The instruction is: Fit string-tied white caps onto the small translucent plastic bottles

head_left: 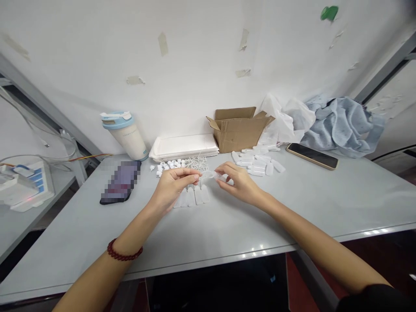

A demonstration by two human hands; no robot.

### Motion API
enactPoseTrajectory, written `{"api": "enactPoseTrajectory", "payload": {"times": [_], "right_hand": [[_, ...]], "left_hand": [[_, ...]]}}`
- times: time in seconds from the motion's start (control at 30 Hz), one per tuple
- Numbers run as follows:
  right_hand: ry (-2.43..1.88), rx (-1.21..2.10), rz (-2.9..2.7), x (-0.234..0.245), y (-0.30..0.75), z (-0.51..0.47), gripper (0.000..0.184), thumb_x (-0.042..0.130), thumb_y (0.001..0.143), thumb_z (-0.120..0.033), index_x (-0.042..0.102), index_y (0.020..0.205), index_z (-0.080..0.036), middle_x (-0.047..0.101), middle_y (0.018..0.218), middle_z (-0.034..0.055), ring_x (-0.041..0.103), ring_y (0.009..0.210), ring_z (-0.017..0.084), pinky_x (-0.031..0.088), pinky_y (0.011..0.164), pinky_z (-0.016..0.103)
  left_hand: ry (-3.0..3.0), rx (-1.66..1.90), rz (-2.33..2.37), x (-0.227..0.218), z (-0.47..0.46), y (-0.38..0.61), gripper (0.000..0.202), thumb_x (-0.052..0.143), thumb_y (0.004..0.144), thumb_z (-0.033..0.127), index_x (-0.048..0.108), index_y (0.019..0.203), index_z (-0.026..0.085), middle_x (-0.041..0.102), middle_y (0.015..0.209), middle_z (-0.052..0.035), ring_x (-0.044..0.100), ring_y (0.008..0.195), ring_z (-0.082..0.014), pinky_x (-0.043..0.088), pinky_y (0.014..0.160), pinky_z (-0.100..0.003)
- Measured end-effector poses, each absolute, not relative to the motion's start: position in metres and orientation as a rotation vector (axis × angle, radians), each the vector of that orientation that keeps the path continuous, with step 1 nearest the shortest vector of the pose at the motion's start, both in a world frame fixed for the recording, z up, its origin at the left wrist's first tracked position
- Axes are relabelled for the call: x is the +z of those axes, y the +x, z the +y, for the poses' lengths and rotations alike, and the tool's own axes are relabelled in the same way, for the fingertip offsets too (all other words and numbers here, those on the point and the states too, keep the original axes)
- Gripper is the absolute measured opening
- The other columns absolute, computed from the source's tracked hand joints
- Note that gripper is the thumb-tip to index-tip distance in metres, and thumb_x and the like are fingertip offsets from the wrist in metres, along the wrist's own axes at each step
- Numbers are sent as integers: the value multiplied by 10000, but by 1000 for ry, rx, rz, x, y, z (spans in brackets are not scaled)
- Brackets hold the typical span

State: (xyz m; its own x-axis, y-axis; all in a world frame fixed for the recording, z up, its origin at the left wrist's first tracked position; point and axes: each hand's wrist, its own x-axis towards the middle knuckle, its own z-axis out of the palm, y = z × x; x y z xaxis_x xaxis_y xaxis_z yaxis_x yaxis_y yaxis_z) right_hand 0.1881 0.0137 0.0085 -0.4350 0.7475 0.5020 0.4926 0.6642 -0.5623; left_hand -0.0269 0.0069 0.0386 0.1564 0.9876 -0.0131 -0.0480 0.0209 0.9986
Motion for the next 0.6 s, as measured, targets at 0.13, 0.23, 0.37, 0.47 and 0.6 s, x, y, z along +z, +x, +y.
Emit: {"api": "enactPoseTrajectory", "payload": {"times": [0.13, 0.23, 0.37, 0.47, 0.6], "right_hand": [[-941, 410, -2142, 7, 188, 13, 149, 534, 854, -169, 572, 998, -180, 604, 982, 88, 593, 815, 173, 547, 673, 321], [-942, 399, -2162, 8, 189, 13, 146, 532, 856, -164, 567, 997, -172, 602, 980, 91, 591, 809, 171, 544, 682, 322], [-936, 406, -2161, 10, 189, 11, 152, 529, 859, -164, 562, 1007, -179, 601, 980, 88, 589, 814, 171, 546, 677, 321], [-912, 420, -2139, 11, 188, 11, 148, 527, 863, -174, 565, 1005, -187, 600, 974, 82, 589, 818, 169, 552, 664, 314], [-902, 441, -2110, 9, 188, 10, 176, 531, 864, -189, 566, 1037, -191, 602, 979, 84, 599, 836, 175, 562, 659, 317]], "left_hand": [[1225, 1122, 1050, 37, 7, -28, 151, 772, 649, 239, 758, 778, 159, 712, 752, -40, 610, 690, -135, 500, 733, -286], [1206, 1140, 1032, 36, 7, -29, 146, 778, 649, 235, 758, 776, 166, 715, 766, -34, 605, 693, -123, 496, 737, -271], [1216, 1142, 1034, 37, 7, -29, 148, 772, 653, 239, 756, 778, 163, 713, 779, -39, 606, 697, -131, 500, 742, -287], [1224, 1136, 1042, 37, 7, -27, 153, 771, 646, 242, 754, 776, 163, 712, 776, -41, 607, 693, -136, 500, 742, -297], [1225, 1120, 1051, 36, 7, -26, 161, 771, 641, 241, 755, 780, 161, 707, 760, -40, 606, 696, -139, 497, 731, -294]]}}
